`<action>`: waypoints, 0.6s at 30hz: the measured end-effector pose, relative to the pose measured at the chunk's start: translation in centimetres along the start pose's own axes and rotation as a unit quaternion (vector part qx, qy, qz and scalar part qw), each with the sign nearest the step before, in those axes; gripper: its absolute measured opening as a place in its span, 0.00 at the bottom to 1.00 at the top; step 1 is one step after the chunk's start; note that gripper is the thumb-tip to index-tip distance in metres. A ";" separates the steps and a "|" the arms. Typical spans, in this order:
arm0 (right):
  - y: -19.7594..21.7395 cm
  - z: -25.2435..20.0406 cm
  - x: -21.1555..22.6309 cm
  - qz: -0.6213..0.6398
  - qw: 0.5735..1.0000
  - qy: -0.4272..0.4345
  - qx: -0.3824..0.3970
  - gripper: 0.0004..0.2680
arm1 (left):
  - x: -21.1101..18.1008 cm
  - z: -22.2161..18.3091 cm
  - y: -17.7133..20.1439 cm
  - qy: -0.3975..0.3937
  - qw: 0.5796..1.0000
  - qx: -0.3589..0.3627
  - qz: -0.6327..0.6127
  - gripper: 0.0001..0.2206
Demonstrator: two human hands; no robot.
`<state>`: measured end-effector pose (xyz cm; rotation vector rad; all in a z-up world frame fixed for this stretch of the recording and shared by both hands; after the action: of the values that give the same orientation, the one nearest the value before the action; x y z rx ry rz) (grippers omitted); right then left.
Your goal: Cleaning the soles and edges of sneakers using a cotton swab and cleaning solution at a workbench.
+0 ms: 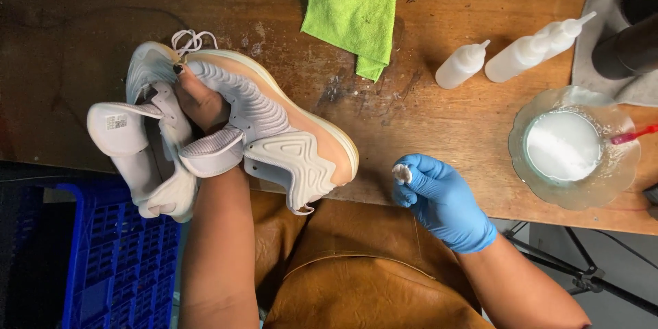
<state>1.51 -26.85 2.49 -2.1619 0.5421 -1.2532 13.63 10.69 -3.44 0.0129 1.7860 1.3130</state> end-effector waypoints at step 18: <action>5.3 -3.7 -2.3 0.087 0.995 -0.021 0.050 0.03 | -8.8 -2.7 4.6 -0.086 0.992 0.040 0.083 0.22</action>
<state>-3.14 -30.51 -1.00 -2.0062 0.6218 -1.1160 14.99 6.41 5.85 0.3147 1.7171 1.3139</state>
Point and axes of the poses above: each hand's wrist, its own z-axis towards the middle knuckle, its own y-axis out of the back of the hand, x = y × z, the point moved 2 cm from there along z, towards the middle knuckle, and after that the axes turned 6 degrees about z, right-handed, at the moved point
